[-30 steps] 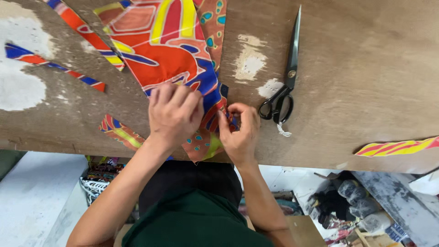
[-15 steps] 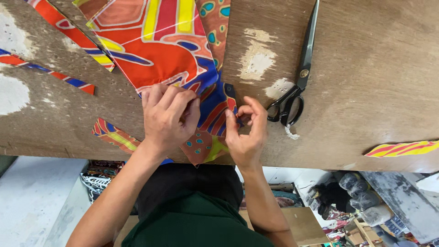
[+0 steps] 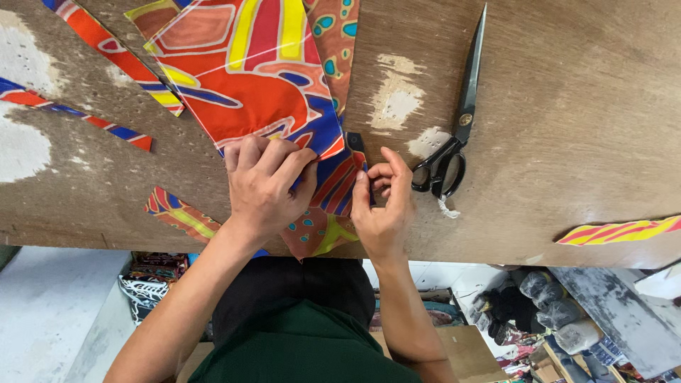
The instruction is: The person cuts a large piece of colorful patterned fabric into smaller pieces using shears. They repeatedly reposition the fabric on a wooden table, cut along straight and curved lines, and separate the resulting pieces.
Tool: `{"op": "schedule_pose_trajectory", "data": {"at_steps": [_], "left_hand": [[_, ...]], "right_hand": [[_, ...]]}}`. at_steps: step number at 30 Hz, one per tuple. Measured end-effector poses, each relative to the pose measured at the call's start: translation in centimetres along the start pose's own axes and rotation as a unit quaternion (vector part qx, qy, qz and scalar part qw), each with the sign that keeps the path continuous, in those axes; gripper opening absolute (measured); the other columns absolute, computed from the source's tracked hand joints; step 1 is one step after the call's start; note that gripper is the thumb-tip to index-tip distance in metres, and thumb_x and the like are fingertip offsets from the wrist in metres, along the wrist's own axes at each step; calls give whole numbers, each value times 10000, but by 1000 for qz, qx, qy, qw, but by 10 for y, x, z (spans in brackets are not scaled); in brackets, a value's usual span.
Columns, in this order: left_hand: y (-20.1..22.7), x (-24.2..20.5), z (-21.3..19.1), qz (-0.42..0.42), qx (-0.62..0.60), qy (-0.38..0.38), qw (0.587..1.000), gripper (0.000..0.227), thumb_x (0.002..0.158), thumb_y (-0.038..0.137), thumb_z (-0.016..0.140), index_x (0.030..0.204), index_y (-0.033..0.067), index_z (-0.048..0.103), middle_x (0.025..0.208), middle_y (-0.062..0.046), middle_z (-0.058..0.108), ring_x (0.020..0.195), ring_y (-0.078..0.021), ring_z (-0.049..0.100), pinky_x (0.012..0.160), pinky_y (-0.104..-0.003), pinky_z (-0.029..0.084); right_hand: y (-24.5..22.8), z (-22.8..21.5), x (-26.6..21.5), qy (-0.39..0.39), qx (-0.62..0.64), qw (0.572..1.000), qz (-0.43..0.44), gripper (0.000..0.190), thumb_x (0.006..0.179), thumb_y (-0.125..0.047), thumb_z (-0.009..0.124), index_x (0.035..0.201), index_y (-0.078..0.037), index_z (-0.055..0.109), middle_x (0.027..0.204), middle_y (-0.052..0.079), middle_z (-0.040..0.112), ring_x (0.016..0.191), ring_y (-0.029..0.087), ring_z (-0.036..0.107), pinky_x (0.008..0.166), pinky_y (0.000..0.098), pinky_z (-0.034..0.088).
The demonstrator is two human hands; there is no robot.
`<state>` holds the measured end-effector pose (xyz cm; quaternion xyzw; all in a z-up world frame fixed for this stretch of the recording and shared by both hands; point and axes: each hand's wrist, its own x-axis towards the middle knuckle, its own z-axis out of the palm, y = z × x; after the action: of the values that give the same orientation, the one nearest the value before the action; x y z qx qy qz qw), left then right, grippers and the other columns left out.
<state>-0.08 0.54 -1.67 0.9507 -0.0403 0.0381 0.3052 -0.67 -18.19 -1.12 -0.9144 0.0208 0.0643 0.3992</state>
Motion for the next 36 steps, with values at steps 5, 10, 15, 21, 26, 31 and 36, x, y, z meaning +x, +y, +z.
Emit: {"op": "schedule_pose_trajectory", "data": {"at_steps": [5, 10, 15, 21, 26, 31, 36], "left_hand": [[-1, 0, -2, -11, -17, -1, 1000, 164, 880, 130, 810, 1012, 167, 719, 965, 41, 643, 946, -204, 566, 871, -384, 378], [-4, -2, -4, -20, -38, -14, 999, 162, 899, 120, 796, 1030, 155, 708, 995, 29, 656, 962, -220, 573, 870, -386, 384], [-8, -3, -3, -18, -47, -18, 999, 158, 909, 126, 789, 1043, 152, 710, 999, 20, 654, 961, -229, 573, 869, -387, 386], [-5, 2, -12, -30, -89, -21, 995, 155, 906, 92, 787, 1030, 128, 703, 989, -5, 663, 947, -249, 586, 854, -398, 393], [-5, 4, -38, -65, -206, 9, 976, 160, 979, -1, 759, 1082, 69, 659, 1039, -70, 661, 920, -270, 621, 835, -374, 478], [-4, -8, -48, -20, -222, -46, 974, 180, 894, 46, 782, 1056, 42, 704, 967, -109, 680, 875, -286, 642, 785, -393, 495], [-18, -41, -59, -203, -400, -187, 874, 193, 982, 170, 675, 964, -12, 737, 847, -109, 726, 751, -201, 700, 689, -316, 558]], "right_hand": [[2, 0, 0, -5, -5, 1000, 15, 488, 940, 38, 738, 1382, -10, 539, 963, 54, 671, 770, 103, 573, 676, 254, 468], [10, -17, -11, 67, 23, 996, -55, 305, 1012, 72, 682, 1289, -32, 611, 1101, 101, 638, 883, 158, 628, 729, 269, 540], [10, -28, -47, -39, -105, 980, -161, 273, 871, 36, 772, 1135, -32, 759, 994, 94, 632, 808, 228, 603, 674, 322, 485], [12, -33, -63, -105, -86, 984, -112, 216, 895, -66, 759, 1110, -55, 756, 999, 86, 644, 862, 248, 627, 746, 354, 515], [-1, -34, -52, -115, 124, 984, 49, 245, 1062, -149, 667, 1280, -41, 694, 1183, 122, 706, 1036, 201, 713, 881, 306, 581], [-31, -5, -26, -214, 518, 817, 136, 580, 1069, -394, 555, 1463, 14, 435, 1313, 107, 662, 1205, 168, 686, 993, 293, 586], [-49, 35, 1, -180, 429, 856, 224, 416, 1039, -182, 610, 1359, 66, 517, 1105, 159, 743, 968, 193, 742, 773, 289, 613]]}}
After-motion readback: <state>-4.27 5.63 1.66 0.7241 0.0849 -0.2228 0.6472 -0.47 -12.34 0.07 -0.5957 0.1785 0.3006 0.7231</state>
